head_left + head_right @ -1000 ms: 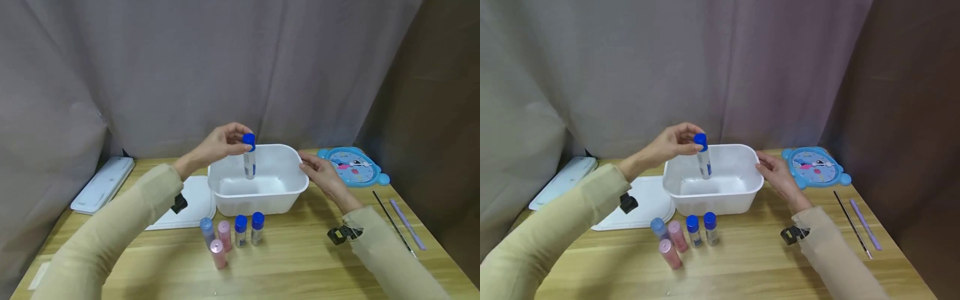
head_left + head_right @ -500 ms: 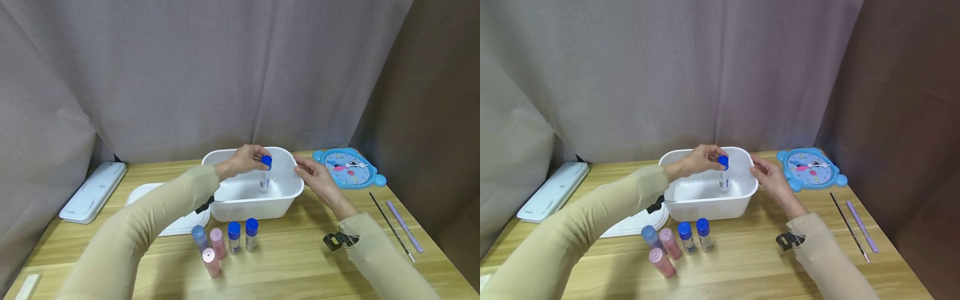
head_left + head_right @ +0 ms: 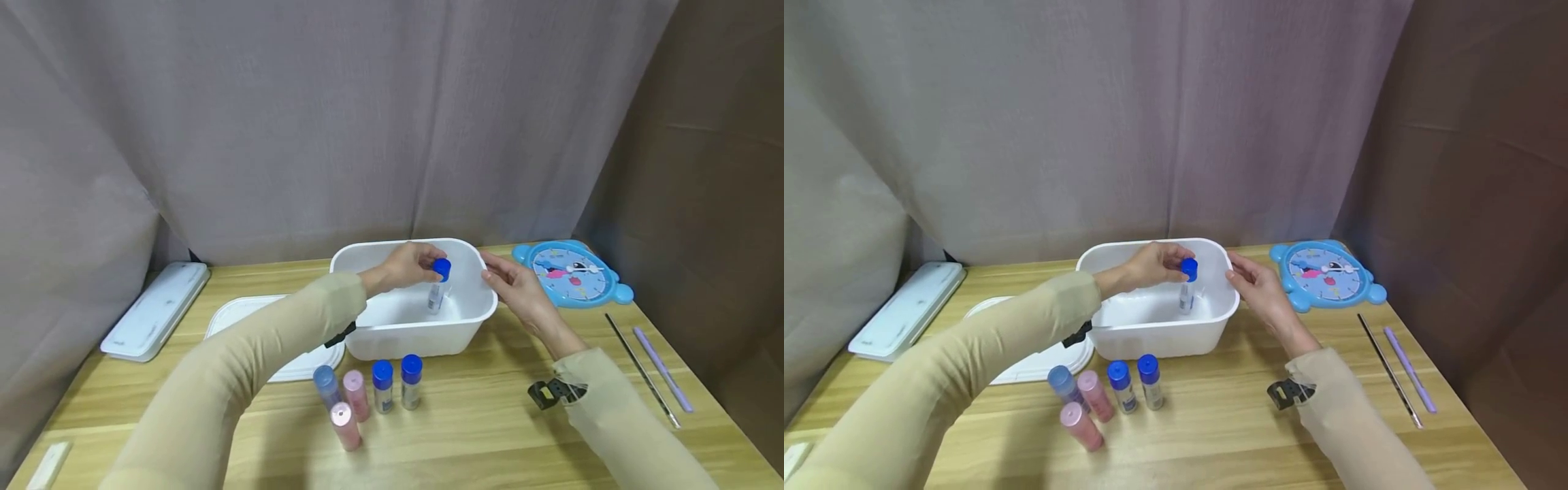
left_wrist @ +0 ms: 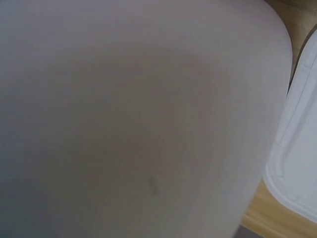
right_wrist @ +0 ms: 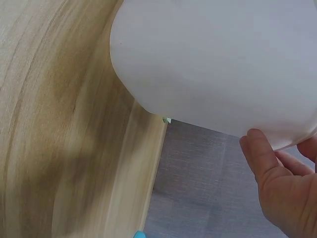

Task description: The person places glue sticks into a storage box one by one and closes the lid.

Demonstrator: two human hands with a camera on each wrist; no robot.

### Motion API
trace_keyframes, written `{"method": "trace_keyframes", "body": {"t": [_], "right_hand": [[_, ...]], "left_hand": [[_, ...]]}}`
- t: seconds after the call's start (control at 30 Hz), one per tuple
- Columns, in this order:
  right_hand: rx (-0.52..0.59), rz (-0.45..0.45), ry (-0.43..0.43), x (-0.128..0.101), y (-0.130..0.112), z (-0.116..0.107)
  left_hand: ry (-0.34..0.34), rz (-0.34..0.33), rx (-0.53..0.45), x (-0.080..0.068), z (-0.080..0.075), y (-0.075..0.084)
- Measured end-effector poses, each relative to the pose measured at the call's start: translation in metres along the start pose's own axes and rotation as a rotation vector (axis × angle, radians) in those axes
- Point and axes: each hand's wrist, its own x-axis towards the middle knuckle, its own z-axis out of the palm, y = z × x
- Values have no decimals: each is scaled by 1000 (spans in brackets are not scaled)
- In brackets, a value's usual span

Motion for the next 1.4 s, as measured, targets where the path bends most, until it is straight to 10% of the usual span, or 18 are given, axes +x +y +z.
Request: {"method": "trace_keyframes", "body": {"t": [0.2,0.4,0.7,1.1,1.4], "right_hand": [[-20,-4,3,2,0,-2],[-39,-20,26,1,3,-8],[-52,1,45,-6,2,-17],[-54,-2,49,-7,7,-20],[-57,-3,61,-5,7,-20]], "left_hand": [[-101,29,0,-25,-27,12],[-190,159,-121,-89,-61,13],[-215,129,-318,-177,-62,-48],[-176,151,-293,-188,-30,-84],[-182,169,-186,-174,-85,-33]]}}
